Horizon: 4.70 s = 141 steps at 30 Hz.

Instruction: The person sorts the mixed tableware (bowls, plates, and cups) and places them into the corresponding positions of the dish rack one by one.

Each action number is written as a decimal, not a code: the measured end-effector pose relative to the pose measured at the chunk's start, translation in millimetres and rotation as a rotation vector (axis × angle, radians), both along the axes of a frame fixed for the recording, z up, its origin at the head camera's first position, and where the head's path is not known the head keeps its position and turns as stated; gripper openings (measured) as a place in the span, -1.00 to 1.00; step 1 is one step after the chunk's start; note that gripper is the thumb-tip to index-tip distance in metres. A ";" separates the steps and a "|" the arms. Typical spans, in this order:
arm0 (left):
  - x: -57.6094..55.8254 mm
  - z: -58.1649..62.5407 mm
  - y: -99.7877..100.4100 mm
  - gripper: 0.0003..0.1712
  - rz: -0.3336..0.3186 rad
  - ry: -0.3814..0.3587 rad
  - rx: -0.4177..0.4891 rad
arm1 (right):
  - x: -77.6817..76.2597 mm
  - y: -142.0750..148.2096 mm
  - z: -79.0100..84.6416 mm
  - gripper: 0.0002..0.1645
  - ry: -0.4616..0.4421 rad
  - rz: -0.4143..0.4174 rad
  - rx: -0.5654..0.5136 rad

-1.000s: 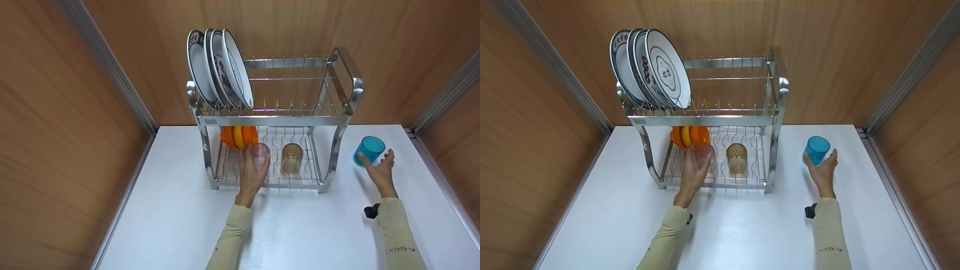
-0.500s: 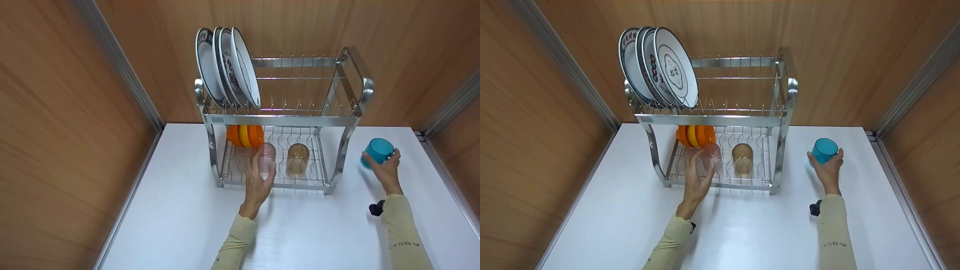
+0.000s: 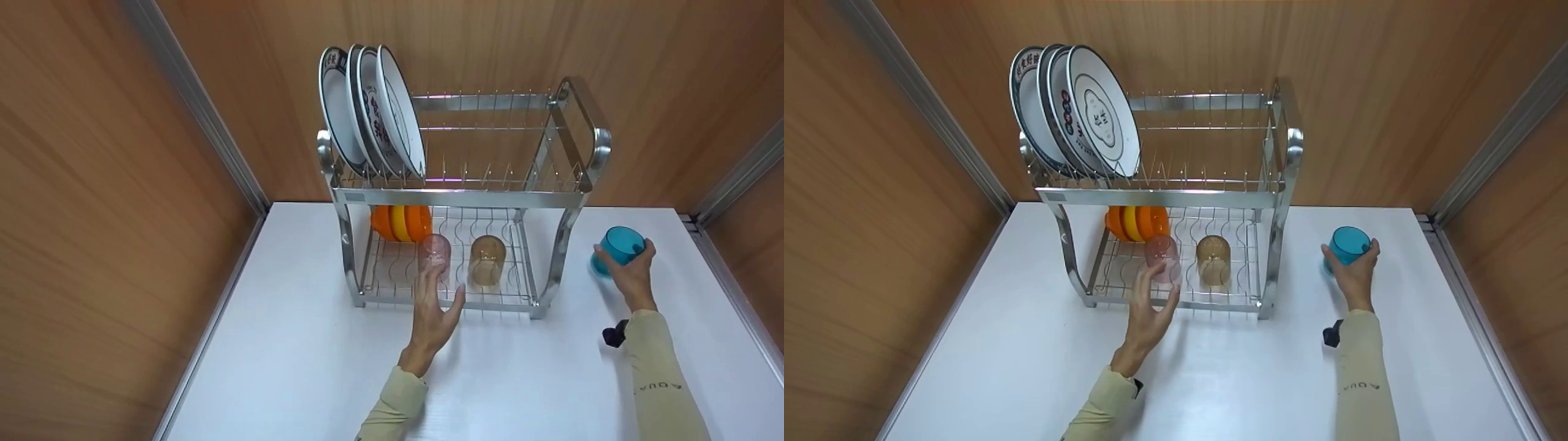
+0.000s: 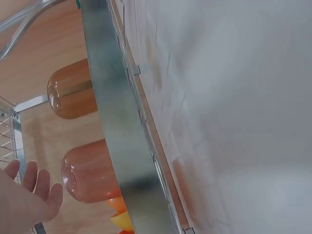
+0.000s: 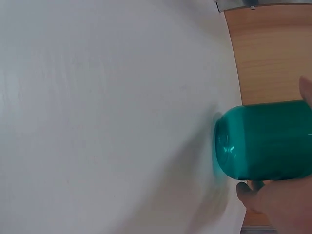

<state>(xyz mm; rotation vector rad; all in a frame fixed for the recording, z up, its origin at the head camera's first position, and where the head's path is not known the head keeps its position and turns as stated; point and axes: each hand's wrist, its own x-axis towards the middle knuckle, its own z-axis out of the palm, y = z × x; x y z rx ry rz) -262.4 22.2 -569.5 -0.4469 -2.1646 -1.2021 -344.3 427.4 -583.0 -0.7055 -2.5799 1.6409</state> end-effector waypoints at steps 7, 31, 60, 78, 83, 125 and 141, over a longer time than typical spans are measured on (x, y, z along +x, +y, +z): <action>8.6 -6.2 13.2 -0.48 -0.037 -0.019 -0.032 | -1.6 1.2 -2.8 0.38 0.025 -0.023 -0.033; 27.9 -16.2 41.1 -0.49 -0.175 -0.037 -0.031 | 28.6 0.3 -10.3 0.29 0.095 0.034 -0.071; 44.9 -8.3 89.4 -0.47 -0.345 -0.079 0.005 | 108.4 -54.7 12.8 -0.06 0.416 0.040 -0.060; 50.6 -0.7 114.7 -0.21 -0.351 -0.109 -0.041 | 139.6 -94.4 20.3 -0.08 0.536 0.166 -0.077; 51.0 1.5 119.2 -0.08 -0.390 -0.144 -0.023 | 145.4 -104.6 22.1 -0.09 0.554 0.201 -0.108; 53.4 36.8 94.7 -0.06 -0.638 -0.114 0.055 | 170.9 -136.6 50.3 -0.38 0.672 0.364 -0.510; 58.1 35.0 63.6 -0.10 -0.545 -0.136 0.227 | 175.1 -167.1 34.0 -0.45 0.612 0.495 -0.553</action>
